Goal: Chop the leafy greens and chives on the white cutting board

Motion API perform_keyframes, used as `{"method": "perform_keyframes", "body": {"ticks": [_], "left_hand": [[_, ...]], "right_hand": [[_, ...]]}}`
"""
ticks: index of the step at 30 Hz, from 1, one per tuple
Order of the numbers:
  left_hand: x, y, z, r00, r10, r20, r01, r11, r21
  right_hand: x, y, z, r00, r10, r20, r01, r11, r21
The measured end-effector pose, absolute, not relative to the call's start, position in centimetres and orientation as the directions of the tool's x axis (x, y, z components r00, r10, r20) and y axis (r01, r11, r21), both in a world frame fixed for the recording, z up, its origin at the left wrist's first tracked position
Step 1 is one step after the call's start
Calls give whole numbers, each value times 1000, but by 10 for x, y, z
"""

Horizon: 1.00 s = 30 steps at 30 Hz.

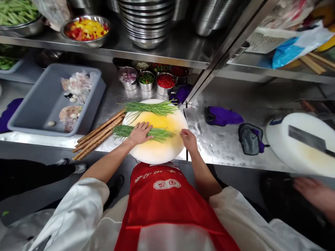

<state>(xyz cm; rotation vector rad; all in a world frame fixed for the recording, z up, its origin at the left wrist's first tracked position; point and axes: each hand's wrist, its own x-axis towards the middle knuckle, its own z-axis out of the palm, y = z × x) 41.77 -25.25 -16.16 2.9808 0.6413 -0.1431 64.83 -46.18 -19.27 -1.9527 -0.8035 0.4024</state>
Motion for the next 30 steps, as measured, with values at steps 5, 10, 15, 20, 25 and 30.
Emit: {"method": "perform_keyframes", "body": {"ticks": [5, 10, 15, 20, 25, 30], "left_hand": [[419, -259, -168, 908, 406, -105, 410, -912, 14], [422, -251, -168, 907, 395, -147, 401, -916, 9], [435, -236, -164, 907, 370, -202, 389, -919, 61], [432, -232, -159, 895, 408, -181, 436, -886, 156], [435, -228, -163, 905, 402, -139, 422, -890, 172], [435, -230, -165, 909, 401, -115, 416, -895, 163]], "right_hand": [[604, -474, -205, 799, 589, 119, 334, -271, -903], [560, -456, -199, 613, 746, 262, 562, -178, -808], [556, -431, -188, 548, 765, 338, 731, -242, -638], [559, -424, -173, 531, 758, 379, 796, -293, -529], [546, -413, -170, 360, 931, 63, 842, -295, -451], [551, -395, -168, 428, 899, -95, 804, -426, -414]]}}
